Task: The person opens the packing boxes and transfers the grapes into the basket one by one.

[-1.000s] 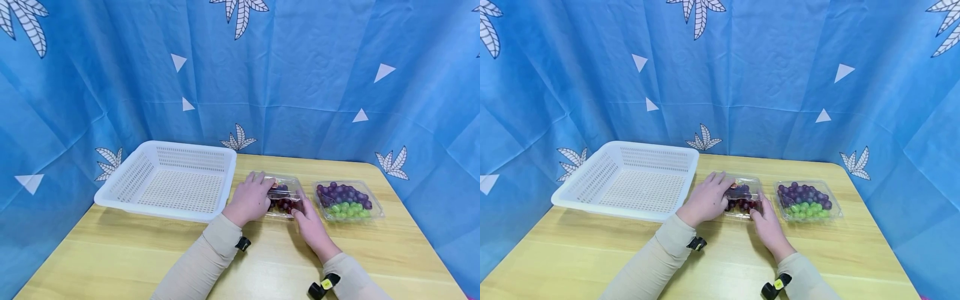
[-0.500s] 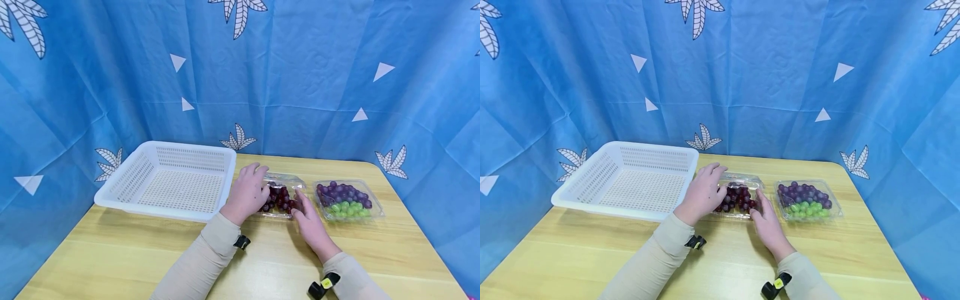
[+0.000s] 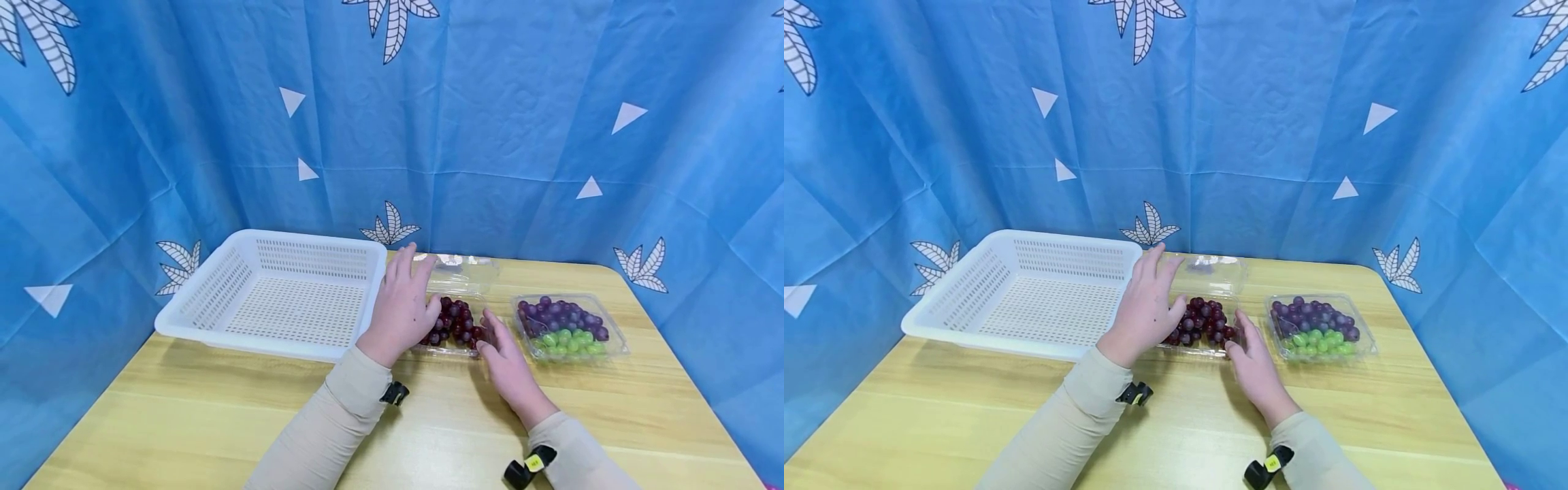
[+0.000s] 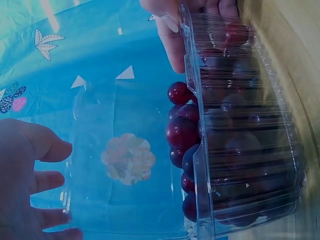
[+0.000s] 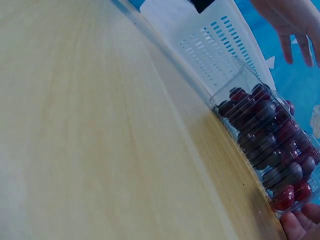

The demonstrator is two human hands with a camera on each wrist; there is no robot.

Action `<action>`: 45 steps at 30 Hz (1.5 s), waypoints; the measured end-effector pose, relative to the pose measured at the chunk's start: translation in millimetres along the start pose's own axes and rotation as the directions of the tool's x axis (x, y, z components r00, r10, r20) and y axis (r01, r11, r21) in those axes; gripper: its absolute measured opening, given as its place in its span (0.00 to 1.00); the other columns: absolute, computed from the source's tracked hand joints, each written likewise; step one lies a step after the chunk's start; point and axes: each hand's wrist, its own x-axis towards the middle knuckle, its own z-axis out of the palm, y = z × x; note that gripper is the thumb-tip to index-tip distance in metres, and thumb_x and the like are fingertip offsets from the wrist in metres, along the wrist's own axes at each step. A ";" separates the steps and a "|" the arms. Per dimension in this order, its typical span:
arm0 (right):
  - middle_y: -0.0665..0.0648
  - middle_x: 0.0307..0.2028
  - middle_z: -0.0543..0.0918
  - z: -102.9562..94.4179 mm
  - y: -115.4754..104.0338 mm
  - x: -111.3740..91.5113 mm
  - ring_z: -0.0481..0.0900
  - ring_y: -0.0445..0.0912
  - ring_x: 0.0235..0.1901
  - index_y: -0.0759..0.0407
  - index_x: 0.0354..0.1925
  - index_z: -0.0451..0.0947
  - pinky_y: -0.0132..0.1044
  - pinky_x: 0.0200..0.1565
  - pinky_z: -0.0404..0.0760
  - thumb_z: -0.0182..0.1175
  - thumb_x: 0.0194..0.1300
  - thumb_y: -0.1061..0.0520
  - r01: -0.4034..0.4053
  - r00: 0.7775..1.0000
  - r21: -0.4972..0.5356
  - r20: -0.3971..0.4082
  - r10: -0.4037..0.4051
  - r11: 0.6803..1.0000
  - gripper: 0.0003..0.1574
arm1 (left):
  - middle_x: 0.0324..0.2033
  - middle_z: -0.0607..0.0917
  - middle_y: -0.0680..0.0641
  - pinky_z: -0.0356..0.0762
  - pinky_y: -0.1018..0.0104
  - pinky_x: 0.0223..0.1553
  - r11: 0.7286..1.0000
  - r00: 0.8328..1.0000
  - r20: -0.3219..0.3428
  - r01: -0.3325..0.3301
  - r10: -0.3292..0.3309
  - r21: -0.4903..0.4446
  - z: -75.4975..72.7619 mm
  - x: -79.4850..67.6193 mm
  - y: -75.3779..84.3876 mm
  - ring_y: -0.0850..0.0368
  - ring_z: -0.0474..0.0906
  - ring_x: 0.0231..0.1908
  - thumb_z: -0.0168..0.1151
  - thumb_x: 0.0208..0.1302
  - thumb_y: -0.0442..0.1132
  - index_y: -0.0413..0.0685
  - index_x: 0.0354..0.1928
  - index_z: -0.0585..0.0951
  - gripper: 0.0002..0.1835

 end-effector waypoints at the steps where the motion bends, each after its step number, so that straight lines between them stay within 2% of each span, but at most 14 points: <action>1: 0.55 0.71 0.52 -0.2 0.3 -0.1 0.50 0.54 0.69 0.46 0.73 0.45 0.53 0.66 0.50 0.47 0.69 0.59 0.000 1.000 -0.002 0.000 0.000 1.000 0.39 | 0.69 0.54 0.39 0.55 0.47 0.64 1.000 1.000 -0.002 0.000 0.000 0.008 0.1 0.3 0.2 0.42 0.47 0.68 0.61 0.56 0.47 0.53 0.66 0.65 0.34; 6: 0.56 0.70 0.53 -0.5 1.1 0.4 0.51 0.54 0.68 0.46 0.73 0.45 0.54 0.66 0.51 0.47 0.70 0.58 0.005 1.000 0.009 0.002 -0.005 1.000 0.39 | 0.69 0.53 0.40 0.49 0.47 0.65 1.000 1.000 0.011 0.001 -0.001 0.030 1.1 0.1 1.8 0.44 0.41 0.70 0.60 0.57 0.49 0.54 0.66 0.65 0.34; 9: 0.57 0.70 0.54 -0.1 1.3 0.4 0.52 0.54 0.68 0.46 0.73 0.45 0.53 0.66 0.52 0.47 0.70 0.59 0.005 1.000 0.018 0.002 -0.005 1.000 0.39 | 0.69 0.55 0.40 0.48 0.47 0.66 0.998 0.999 0.040 -0.010 0.008 0.060 3.3 -0.7 3.0 0.43 0.45 0.69 0.58 0.58 0.51 0.54 0.66 0.65 0.33; 13: 0.56 0.71 0.53 0.7 1.5 0.1 0.51 0.54 0.68 0.46 0.73 0.45 0.53 0.66 0.51 0.48 0.70 0.59 0.002 1.000 0.019 0.003 -0.002 1.000 0.39 | 0.67 0.59 0.40 0.49 0.46 0.65 0.994 0.996 0.079 -0.037 0.029 0.102 9.2 -2.7 4.7 0.42 0.52 0.67 0.58 0.58 0.54 0.54 0.65 0.66 0.32; 16: 0.56 0.71 0.53 0.7 1.7 0.1 0.51 0.54 0.68 0.47 0.73 0.44 0.53 0.66 0.50 0.47 0.70 0.60 -0.002 1.000 0.029 0.008 0.001 1.000 0.39 | 0.67 0.60 0.40 0.50 0.45 0.65 0.993 0.992 0.118 -0.050 0.036 0.111 15.3 -4.7 6.4 0.42 0.53 0.67 0.58 0.59 0.55 0.54 0.65 0.66 0.33; 19: 0.57 0.71 0.52 -0.1 -0.8 -0.4 0.51 0.55 0.68 0.49 0.73 0.44 0.54 0.66 0.50 0.47 0.70 0.60 -0.012 1.000 0.049 0.017 0.011 0.999 0.39 | 0.68 0.59 0.41 0.50 0.44 0.65 0.992 0.985 0.169 -0.058 0.038 0.111 21.8 -6.5 8.3 0.41 0.53 0.67 0.57 0.59 0.56 0.56 0.66 0.65 0.34; 23: 0.60 0.70 0.52 -1.5 -18.1 -5.5 0.51 0.57 0.68 0.55 0.73 0.44 0.55 0.65 0.51 0.46 0.70 0.62 -0.025 0.999 0.057 0.028 0.024 0.998 0.38 | 0.67 0.60 0.41 0.51 0.43 0.64 0.991 0.973 0.225 -0.071 0.044 0.113 30.4 -8.7 9.6 0.42 0.53 0.66 0.58 0.59 0.56 0.57 0.68 0.63 0.35; 26: 0.59 0.70 0.52 -0.7 -14.7 -5.1 0.52 0.56 0.68 0.52 0.73 0.44 0.54 0.65 0.53 0.46 0.70 0.61 -0.023 0.999 0.046 0.026 0.021 0.999 0.38 | 0.66 0.62 0.42 0.53 0.43 0.63 0.991 0.966 0.254 -0.080 0.051 0.105 35.8 -10.6 9.3 0.43 0.56 0.65 0.58 0.59 0.56 0.57 0.68 0.63 0.36; 30: 0.56 0.70 0.53 0.6 3.0 -0.3 0.53 0.54 0.68 0.45 0.73 0.45 0.54 0.65 0.53 0.47 0.70 0.59 -0.008 1.000 0.043 0.015 0.007 0.999 0.39 | 0.64 0.65 0.43 0.55 0.44 0.63 0.992 0.956 0.289 -0.078 0.046 0.098 40.1 -12.1 9.6 0.44 0.61 0.62 0.58 0.59 0.56 0.57 0.68 0.63 0.35; 38: 0.56 0.70 0.54 -0.8 2.0 -0.5 0.53 0.54 0.68 0.45 0.73 0.45 0.52 0.65 0.53 0.48 0.69 0.58 -0.005 1.000 0.031 0.007 0.005 1.000 0.40 | 0.61 0.68 0.44 0.56 0.44 0.62 0.989 0.940 0.340 -0.081 0.036 0.121 47.7 -14.1 9.4 0.45 0.62 0.60 0.56 0.60 0.59 0.57 0.68 0.62 0.36; 45: 0.58 0.70 0.54 -0.1 0.7 0.7 0.53 0.55 0.68 0.46 0.73 0.45 0.53 0.65 0.54 0.48 0.69 0.59 -0.017 1.000 0.061 0.016 0.016 0.998 0.40 | 0.61 0.68 0.44 0.62 0.45 0.58 0.992 0.910 0.414 -0.055 0.002 0.116 58.6 -13.7 7.7 0.44 0.64 0.60 0.55 0.61 0.61 0.61 0.70 0.58 0.37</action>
